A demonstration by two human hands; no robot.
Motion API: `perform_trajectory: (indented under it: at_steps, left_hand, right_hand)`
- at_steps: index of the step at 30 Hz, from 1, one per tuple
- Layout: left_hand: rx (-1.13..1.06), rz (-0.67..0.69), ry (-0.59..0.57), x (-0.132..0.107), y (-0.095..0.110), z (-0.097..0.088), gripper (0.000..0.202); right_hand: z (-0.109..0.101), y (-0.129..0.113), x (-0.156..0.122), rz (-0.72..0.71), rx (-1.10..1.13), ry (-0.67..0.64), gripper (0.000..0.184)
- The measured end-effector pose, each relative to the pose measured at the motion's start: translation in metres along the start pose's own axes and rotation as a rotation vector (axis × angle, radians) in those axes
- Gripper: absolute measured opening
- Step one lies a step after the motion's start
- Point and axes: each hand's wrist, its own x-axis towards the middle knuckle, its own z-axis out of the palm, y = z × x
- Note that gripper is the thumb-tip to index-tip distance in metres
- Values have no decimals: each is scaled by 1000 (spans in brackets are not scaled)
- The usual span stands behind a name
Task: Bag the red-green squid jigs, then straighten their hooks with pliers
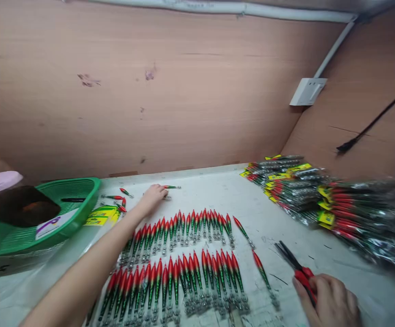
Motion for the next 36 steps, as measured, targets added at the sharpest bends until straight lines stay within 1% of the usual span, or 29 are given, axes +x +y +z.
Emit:
perform_trajectory:
  at_steps: [3,5,7,8,10,12,14,15,17,19,20,22,25,27,29,33,36]
  left_hand:
    - [-207,-73,154,-7,4,-12,7]
    - [-348,-178,285,-16,13,-18,5]
    - [-496,-313,404,-29,27,-22,14]
    - [-577,-384,441,-36,36,-23,19]
    - [-747,-514,454,-51,54,-25,24]
    - [-892,-609,403,-68,75,-30,24]
    - [-1033,-691,306,-86,95,-37,24]
    - [-1127,-739,236,-95,104,-42,26]
    - [-1428,-880,79,-115,121,-50,32]
    - [-1619,-944,-45,-133,133,-54,34]
    - [-1665,-941,-88,-141,137,-54,36]
    - [-1716,-895,-146,-154,143,-51,43]
    - [-1740,-803,-173,-168,147,-45,45]
    - [-1729,-773,-200,-173,150,-43,46]
    - [-1729,-765,-230,-176,156,-45,45]
    - [-1731,-737,-271,-180,168,-51,43]
    - [-1664,-668,-279,-182,173,-53,40]
  right_hand:
    - [-10,-11,3,82,-57,10,52]
    - [-16,-20,7,109,-59,-63,51]
    - [-20,-33,17,127,46,-243,44]
    - [-21,-41,24,133,116,-341,42]
    - [-19,-58,37,153,210,-490,39]
    - [-13,-75,46,146,244,-544,37]
    - [-8,-91,49,134,256,-557,36]
    - [-6,-96,50,133,260,-561,36]
    - [-4,-104,50,146,258,-552,39]
    - [-5,-105,51,162,249,-530,42]
    - [-5,-104,51,167,246,-518,44]
    - [-5,-99,53,168,246,-497,47]
    - [-6,-93,57,154,256,-474,47]
    - [-12,-95,63,140,253,-456,43]
    - [-26,-106,70,78,323,-459,38]
    - [-64,-147,86,-115,697,-521,31]
    - [-85,-173,93,-205,826,-526,24]
